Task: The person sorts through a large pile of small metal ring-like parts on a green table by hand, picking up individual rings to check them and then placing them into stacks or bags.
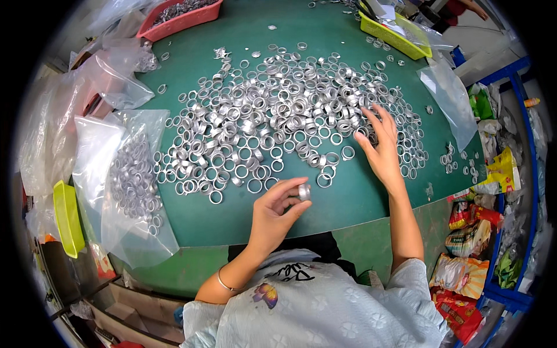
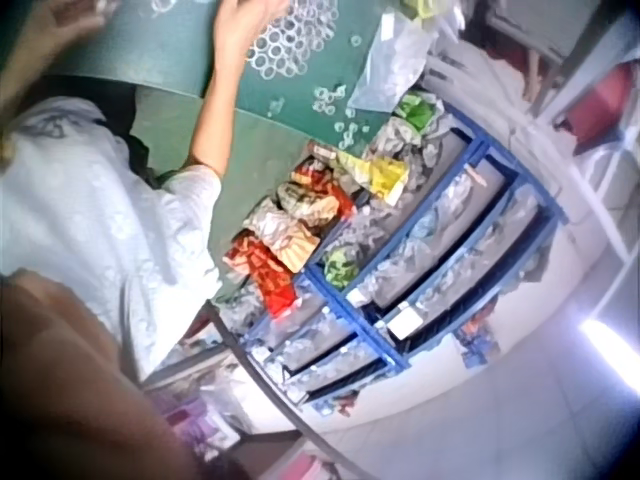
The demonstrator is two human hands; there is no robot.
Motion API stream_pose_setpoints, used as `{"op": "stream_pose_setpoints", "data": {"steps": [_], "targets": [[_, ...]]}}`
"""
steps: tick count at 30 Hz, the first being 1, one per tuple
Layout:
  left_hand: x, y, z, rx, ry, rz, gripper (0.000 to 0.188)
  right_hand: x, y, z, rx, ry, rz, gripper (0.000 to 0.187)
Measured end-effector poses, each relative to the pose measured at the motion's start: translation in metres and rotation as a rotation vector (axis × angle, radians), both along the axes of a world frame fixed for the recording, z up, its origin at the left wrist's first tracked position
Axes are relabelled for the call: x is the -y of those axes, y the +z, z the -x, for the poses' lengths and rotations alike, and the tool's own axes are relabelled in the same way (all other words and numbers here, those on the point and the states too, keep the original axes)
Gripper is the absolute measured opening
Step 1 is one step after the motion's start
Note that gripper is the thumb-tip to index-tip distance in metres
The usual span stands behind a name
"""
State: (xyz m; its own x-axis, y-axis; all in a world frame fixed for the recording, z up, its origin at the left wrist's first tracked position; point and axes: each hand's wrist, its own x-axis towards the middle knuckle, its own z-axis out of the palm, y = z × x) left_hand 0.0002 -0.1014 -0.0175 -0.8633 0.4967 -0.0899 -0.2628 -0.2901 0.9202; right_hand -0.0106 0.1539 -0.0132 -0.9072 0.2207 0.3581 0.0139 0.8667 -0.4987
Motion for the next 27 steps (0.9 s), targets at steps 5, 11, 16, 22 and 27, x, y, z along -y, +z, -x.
{"op": "stream_pose_setpoints", "data": {"steps": [5,11,16,22,27], "targets": [[0.002,0.005,0.0,-0.282,0.06,0.226,0.037,0.016,-0.013,-0.005,0.178,0.176,-0.161,0.056],[0.003,-0.006,-0.005,0.055,-0.01,0.001,0.037,0.054,-0.001,-0.037,0.298,0.422,-0.19,0.067],[0.011,-0.012,-0.005,0.159,-0.103,0.0,0.039,0.061,0.004,-0.057,0.326,0.546,-0.231,0.059],[0.015,-0.014,-0.009,0.202,-0.13,-0.039,0.035,0.036,-0.004,-0.053,0.03,0.311,0.158,0.018],[0.014,-0.013,-0.01,0.195,-0.18,0.003,0.026,0.038,-0.002,-0.013,-0.016,0.092,0.051,0.015]]}}
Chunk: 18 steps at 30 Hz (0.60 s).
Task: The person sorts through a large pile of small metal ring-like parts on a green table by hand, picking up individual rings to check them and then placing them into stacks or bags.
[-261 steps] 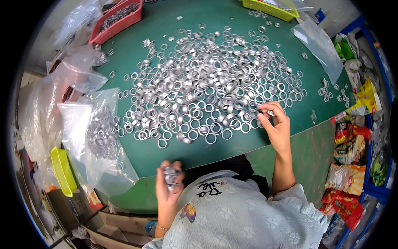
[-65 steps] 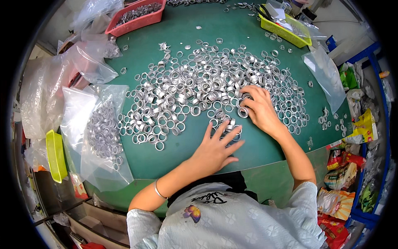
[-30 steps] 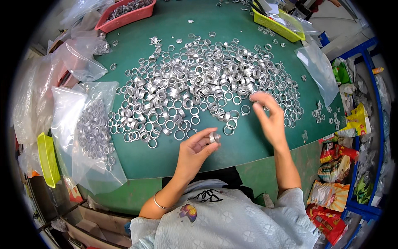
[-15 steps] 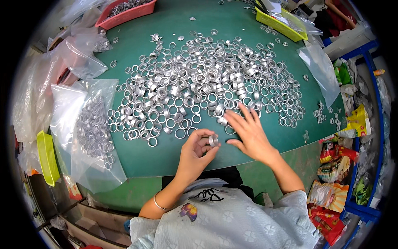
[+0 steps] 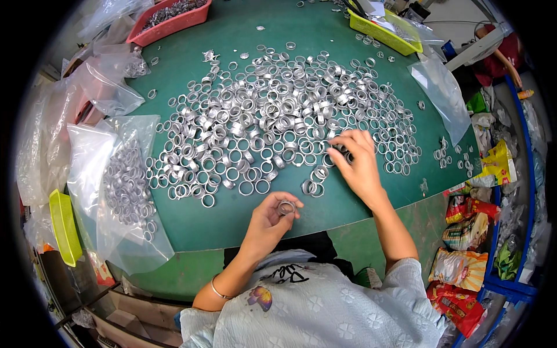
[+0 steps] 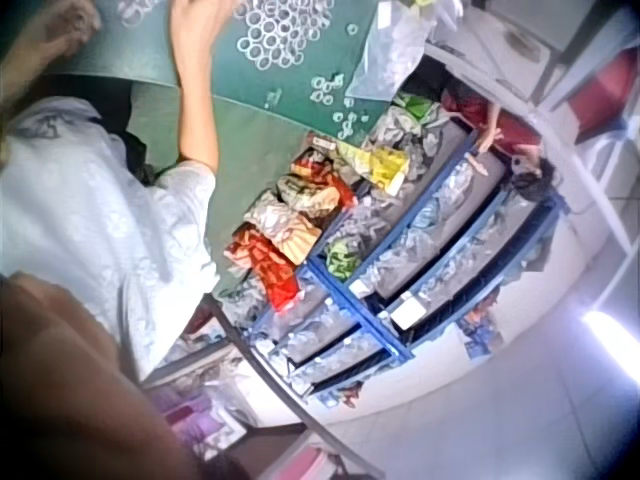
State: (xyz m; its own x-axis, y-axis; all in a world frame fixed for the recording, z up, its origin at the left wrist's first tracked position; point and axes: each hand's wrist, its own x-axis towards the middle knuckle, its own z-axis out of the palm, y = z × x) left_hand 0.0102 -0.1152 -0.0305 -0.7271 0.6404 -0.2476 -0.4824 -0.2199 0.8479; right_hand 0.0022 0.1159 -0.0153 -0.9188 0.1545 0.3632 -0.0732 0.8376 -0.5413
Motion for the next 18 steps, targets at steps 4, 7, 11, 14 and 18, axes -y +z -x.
{"op": "stream_pose_setpoints", "data": {"steps": [4,7,11,14,18], "targets": [[0.003,0.008,-0.001,0.003,0.001,0.062,0.022,0.011,-0.006,0.013,0.037,-0.026,-0.108,0.013],[0.007,0.007,-0.001,-0.01,0.013,0.099,0.024,0.005,-0.003,0.008,0.016,0.002,0.086,0.01],[0.002,0.006,0.001,0.025,-0.003,0.073,0.03,0.015,0.01,-0.018,0.063,0.082,0.583,0.008],[-0.01,0.011,0.002,0.219,-0.039,-0.048,0.035,0.03,0.012,-0.032,0.017,0.261,0.691,0.008],[-0.015,0.014,0.004,0.397,-0.101,-0.249,0.038,0.04,0.013,-0.042,0.027,0.341,0.773,0.011]]}}
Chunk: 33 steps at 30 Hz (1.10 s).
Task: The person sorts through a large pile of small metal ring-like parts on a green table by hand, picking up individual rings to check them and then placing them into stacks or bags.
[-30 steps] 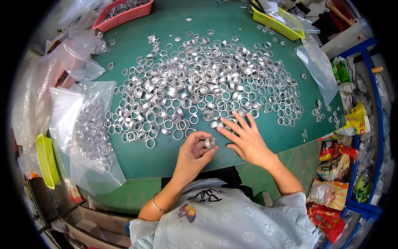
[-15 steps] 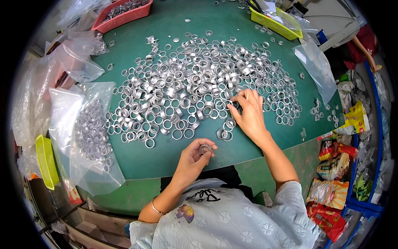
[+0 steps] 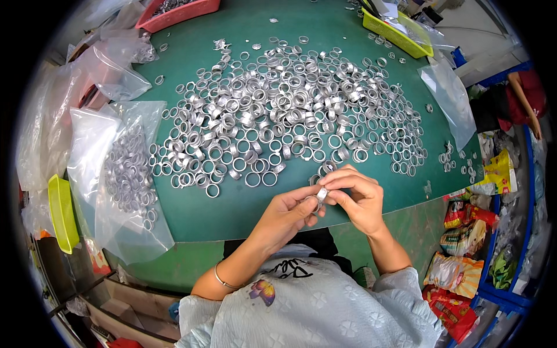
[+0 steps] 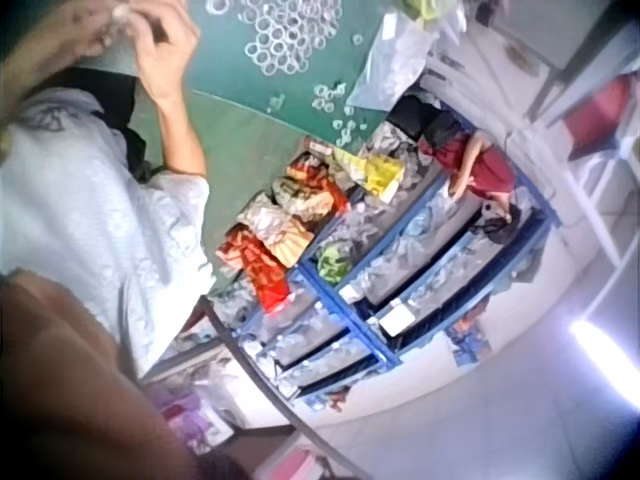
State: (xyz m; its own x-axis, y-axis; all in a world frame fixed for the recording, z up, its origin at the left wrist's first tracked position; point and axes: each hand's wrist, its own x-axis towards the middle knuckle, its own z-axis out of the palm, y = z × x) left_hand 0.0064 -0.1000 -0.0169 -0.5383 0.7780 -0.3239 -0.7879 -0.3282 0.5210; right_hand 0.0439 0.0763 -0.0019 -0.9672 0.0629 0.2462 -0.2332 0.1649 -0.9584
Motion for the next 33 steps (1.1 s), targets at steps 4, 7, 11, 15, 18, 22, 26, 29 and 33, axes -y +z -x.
{"op": "stream_pose_setpoints", "data": {"steps": [4,7,11,15,18,22,26,29,33], "targets": [[0.004,-0.009,-0.001,-0.051,0.016,-0.007,0.04,0.001,0.0,-0.001,-0.028,0.022,0.048,0.016],[0.004,-0.01,-0.002,-0.052,0.039,0.006,0.039,0.005,0.002,-0.002,0.035,0.008,0.134,0.021],[0.005,-0.013,-0.003,-0.071,0.065,-0.013,0.039,0.007,0.001,-0.004,0.015,-0.066,0.157,0.022],[0.007,-0.012,-0.004,-0.266,0.172,0.248,0.036,-0.008,-0.005,-0.002,0.077,-0.247,-0.091,0.018],[0.007,-0.004,-0.005,-0.832,0.33,0.689,0.034,-0.026,-0.01,0.003,0.074,-0.395,-0.499,0.017],[0.015,-0.01,0.008,-1.483,0.307,1.137,0.035,-0.036,-0.012,0.017,-0.021,-0.475,-0.734,0.016],[0.013,-0.01,0.008,-1.478,0.169,1.273,0.037,-0.024,-0.014,0.042,-0.045,-0.454,-0.97,0.015],[0.013,0.0,0.006,-1.371,0.182,1.19,0.039,-0.024,-0.017,0.051,0.009,-0.387,-1.038,0.013],[0.021,0.012,0.004,-0.915,0.071,0.79,0.039,-0.017,-0.003,0.039,0.028,-0.253,-0.626,0.01]]}}
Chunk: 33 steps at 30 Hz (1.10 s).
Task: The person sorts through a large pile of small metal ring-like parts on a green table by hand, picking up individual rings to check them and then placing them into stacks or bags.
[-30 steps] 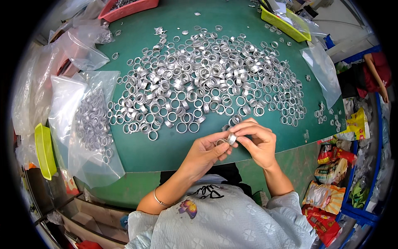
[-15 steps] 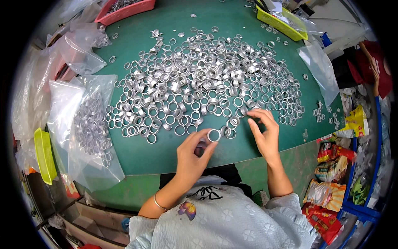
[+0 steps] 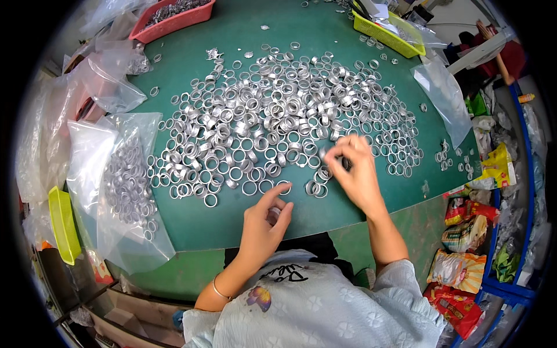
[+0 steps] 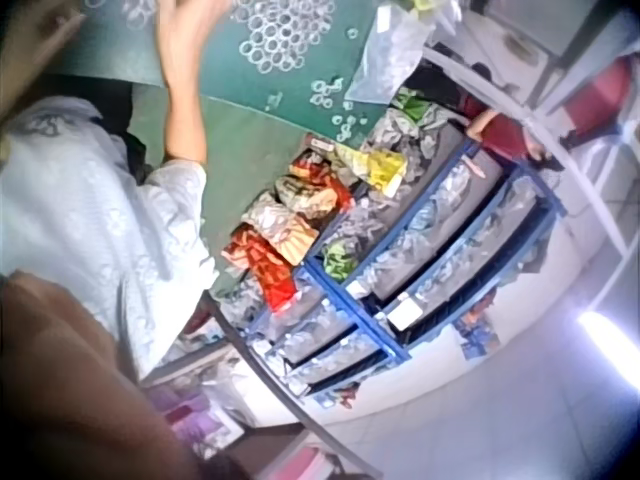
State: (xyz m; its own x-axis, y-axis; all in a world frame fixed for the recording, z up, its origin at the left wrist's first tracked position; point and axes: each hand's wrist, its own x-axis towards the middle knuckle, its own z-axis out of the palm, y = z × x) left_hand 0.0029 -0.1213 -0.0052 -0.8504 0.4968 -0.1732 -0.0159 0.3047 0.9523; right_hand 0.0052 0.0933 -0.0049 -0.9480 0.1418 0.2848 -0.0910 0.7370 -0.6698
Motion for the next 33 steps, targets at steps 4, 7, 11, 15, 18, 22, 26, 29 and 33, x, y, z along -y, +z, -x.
{"op": "stream_pose_setpoints", "data": {"steps": [4,7,11,15,18,22,26,29,33], "targets": [[-0.014,0.003,0.002,1.167,0.174,-0.72,0.042,0.024,0.02,-0.035,0.071,0.331,0.272,0.014],[-0.016,-0.015,-0.004,1.263,0.109,-0.831,0.038,0.013,0.018,-0.037,0.049,0.454,0.14,0.013],[-0.012,-0.022,-0.007,1.256,-0.04,-0.8,0.03,-0.032,0.001,-0.017,-0.045,-0.175,-0.099,0.027],[-0.013,-0.017,-0.008,1.254,0.017,-0.768,0.029,-0.012,-0.02,-0.026,0.127,-0.065,-0.353,0.054],[-0.013,-0.019,-0.008,1.249,0.038,-0.781,0.029,0.012,-0.019,-0.038,0.146,0.032,-0.328,0.05],[-0.014,-0.019,-0.009,1.245,0.069,-0.754,0.031,0.009,-0.013,-0.048,0.115,0.132,-0.193,0.04],[-0.012,-0.019,-0.011,1.213,0.082,-0.75,0.033,-0.012,-0.007,-0.036,-0.008,-0.012,-0.047,0.023],[-0.016,-0.015,-0.011,1.214,0.047,-0.752,0.038,-0.028,-0.005,-0.003,-0.082,-0.044,-0.048,0.025],[-0.015,-0.011,-0.011,1.175,-0.002,-0.715,0.044,-0.026,-0.007,0.02,-0.06,0.036,-0.361,0.024]]}}
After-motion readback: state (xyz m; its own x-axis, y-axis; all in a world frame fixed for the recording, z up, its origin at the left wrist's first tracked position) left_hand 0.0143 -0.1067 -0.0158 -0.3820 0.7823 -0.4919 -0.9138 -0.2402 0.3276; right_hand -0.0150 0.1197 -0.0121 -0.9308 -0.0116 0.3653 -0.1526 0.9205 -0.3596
